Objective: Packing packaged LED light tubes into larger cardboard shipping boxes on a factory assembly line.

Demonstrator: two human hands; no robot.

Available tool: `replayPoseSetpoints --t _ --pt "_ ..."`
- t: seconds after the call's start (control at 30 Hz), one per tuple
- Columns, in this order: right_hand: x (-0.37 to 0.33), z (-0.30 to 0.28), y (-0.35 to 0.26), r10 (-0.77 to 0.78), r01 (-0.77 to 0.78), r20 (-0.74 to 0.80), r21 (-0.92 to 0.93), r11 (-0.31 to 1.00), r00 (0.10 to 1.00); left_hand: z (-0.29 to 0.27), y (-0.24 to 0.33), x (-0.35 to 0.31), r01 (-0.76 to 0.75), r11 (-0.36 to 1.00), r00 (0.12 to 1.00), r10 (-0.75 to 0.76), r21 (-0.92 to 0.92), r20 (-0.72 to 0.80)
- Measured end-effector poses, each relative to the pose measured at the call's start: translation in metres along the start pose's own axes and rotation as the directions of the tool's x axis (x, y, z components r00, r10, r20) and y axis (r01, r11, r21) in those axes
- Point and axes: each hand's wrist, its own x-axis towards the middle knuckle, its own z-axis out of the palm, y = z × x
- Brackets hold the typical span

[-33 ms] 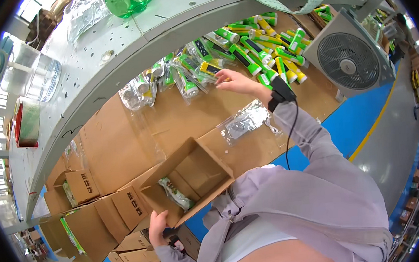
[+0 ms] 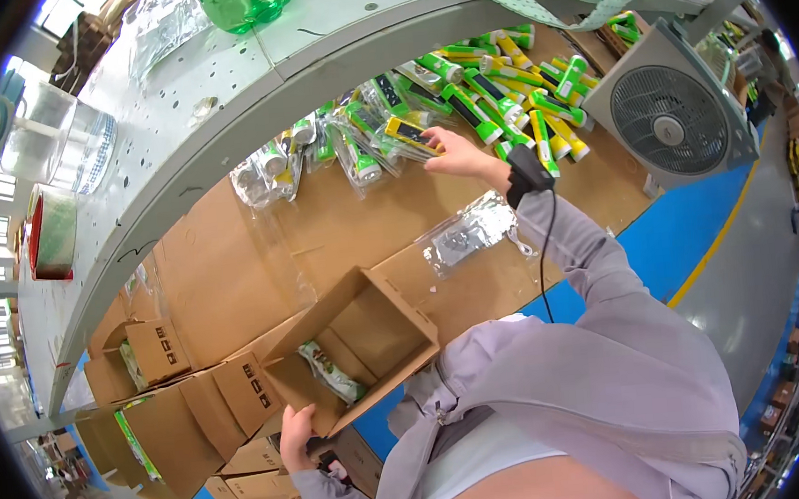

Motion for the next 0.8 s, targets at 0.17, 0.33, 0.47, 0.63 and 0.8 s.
replayPoseSetpoints --t 0.17,0.33,0.47,0.63,0.8 --pt "0.035 0.056 0.040 -0.006 -0.151 -0.240 -0.630 0.762 0.971 -0.015 -0.007 -0.015 0.132 0.989 0.981 -0.140 -0.064 -0.138" --pt "0.065 0.083 0.056 -0.110 -0.288 -0.384 -0.826 0.485 0.917 -0.001 -0.019 0.001 0.088 0.996 0.983 -0.083 0.018 -0.166" --pt "0.079 0.071 0.085 -0.173 -0.276 -0.389 -0.846 0.455 0.905 0.017 -0.009 0.010 0.046 0.999 0.990 -0.044 0.012 -0.136" --pt "0.061 0.031 0.075 -0.090 0.008 -0.244 -0.319 0.948 0.966 0.028 0.008 0.017 -0.024 0.997 0.998 0.028 0.068 -0.055" --pt "-0.016 -0.003 0.020 0.275 -0.364 0.261 0.812 0.457 0.926 0.031 0.011 0.039 -0.086 0.991 0.996 0.088 0.099 -0.018"
